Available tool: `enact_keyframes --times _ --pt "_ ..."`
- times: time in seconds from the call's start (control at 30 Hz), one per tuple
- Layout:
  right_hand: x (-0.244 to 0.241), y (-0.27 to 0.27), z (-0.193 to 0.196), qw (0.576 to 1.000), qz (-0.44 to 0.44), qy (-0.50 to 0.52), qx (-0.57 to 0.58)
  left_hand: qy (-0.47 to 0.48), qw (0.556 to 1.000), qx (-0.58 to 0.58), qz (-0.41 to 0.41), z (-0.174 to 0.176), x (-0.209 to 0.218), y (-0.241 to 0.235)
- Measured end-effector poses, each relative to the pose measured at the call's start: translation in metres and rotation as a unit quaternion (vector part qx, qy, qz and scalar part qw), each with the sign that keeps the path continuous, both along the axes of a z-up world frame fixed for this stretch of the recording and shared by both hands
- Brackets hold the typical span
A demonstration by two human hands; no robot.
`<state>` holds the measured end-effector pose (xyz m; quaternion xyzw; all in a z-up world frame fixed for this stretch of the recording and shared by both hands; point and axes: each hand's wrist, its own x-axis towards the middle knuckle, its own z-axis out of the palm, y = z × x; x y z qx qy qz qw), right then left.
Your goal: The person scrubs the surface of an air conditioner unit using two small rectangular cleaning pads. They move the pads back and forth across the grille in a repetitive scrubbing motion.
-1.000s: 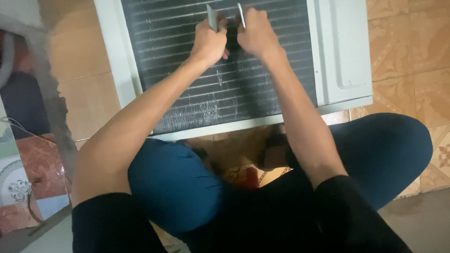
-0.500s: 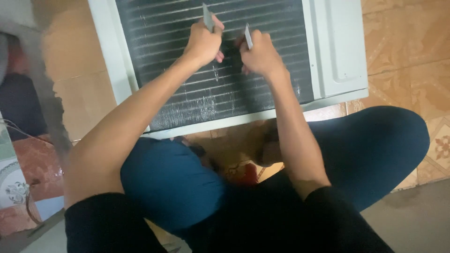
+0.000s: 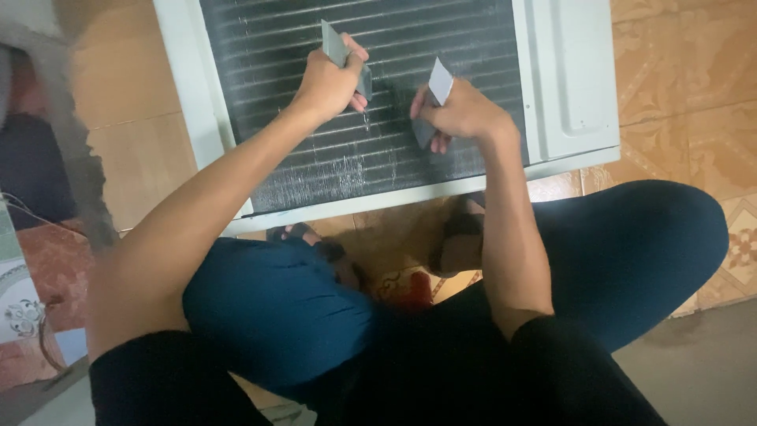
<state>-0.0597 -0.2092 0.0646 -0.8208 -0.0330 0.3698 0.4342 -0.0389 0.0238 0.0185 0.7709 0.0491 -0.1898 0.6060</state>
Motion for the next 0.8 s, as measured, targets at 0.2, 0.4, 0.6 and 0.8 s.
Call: enact_keyframes --times 0.2,0.4,0.6,0.8 --pt "0.006 -0.022 -0.015 0.982 -0.087 -0.145 0.082 0.011 1.000 0.002 0.004 -0.002 -0.002 0.004" --pt "0.006 -0.024 -0.031 0.972 -0.102 -0.182 0.107 -0.005 1.000 0.007 -0.013 -0.005 -0.005 0.006" --pt "0.005 -0.022 -0.028 0.977 -0.100 -0.174 0.072 -0.017 1.000 -0.014 -0.018 -0.005 -0.005 0.008" --pt "0.001 -0.005 -0.031 0.952 -0.058 -0.285 0.096 -0.045 0.996 0.008 -0.081 -0.003 -0.009 0.015"
